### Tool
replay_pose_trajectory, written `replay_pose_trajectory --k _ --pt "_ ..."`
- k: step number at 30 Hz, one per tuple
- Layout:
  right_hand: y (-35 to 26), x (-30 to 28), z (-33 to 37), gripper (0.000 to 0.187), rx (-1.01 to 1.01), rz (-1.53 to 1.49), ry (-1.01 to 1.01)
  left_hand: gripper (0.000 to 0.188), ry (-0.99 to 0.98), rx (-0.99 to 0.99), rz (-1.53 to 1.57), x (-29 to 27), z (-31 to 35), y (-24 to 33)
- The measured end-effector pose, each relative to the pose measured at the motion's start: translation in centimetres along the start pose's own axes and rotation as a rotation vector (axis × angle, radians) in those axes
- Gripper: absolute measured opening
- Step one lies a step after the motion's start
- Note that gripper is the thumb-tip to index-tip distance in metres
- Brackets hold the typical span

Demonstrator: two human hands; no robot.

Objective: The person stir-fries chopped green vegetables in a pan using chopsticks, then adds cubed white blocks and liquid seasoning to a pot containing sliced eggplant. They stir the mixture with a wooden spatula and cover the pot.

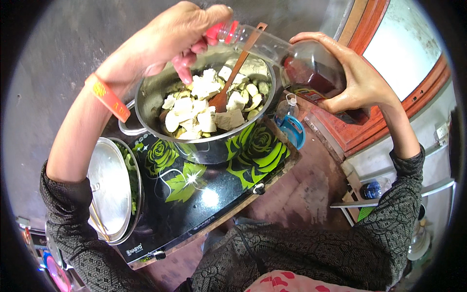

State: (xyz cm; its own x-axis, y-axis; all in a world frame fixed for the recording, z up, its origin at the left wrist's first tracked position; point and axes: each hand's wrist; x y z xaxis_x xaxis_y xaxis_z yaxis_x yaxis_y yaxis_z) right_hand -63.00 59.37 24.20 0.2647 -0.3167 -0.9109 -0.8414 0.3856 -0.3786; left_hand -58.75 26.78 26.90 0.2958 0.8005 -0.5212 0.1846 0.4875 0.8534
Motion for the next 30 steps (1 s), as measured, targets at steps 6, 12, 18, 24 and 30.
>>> replay_pose_trajectory --k 6,12,18,24,30 --pt "0.2 -0.6 0.3 0.087 0.026 0.126 -0.023 0.050 0.317 -0.155 -0.075 -2.2 1.5 -0.2" --pt "0.1 -1.2 0.6 0.087 0.083 0.107 -0.098 0.051 0.414 -0.216 -0.076 -3.3 3.8 -1.0" --pt "-0.1 -1.2 0.0 0.089 0.059 0.137 -0.141 0.051 0.522 -0.237 -0.088 -3.5 6.0 -0.9" --pt "-0.5 -0.7 -1.5 0.088 0.039 0.123 -0.176 0.050 0.513 -0.291 -0.042 -4.8 6.7 -1.4" --pt "0.1 -0.3 -3.7 0.089 -0.005 0.059 -0.178 0.057 0.437 -0.104 -0.097 -6.1 7.2 -5.5"
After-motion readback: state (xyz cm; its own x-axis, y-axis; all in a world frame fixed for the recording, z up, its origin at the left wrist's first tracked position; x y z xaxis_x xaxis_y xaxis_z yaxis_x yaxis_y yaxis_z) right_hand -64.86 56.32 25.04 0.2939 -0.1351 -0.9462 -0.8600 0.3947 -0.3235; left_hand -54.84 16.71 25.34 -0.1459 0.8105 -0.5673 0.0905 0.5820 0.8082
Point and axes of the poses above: each hand's wrist, its own z-axis away from the middle knuckle, its own x-axis out of the palm, y = z × x, and after that the axes turned 8 degrees about -y, right-handed
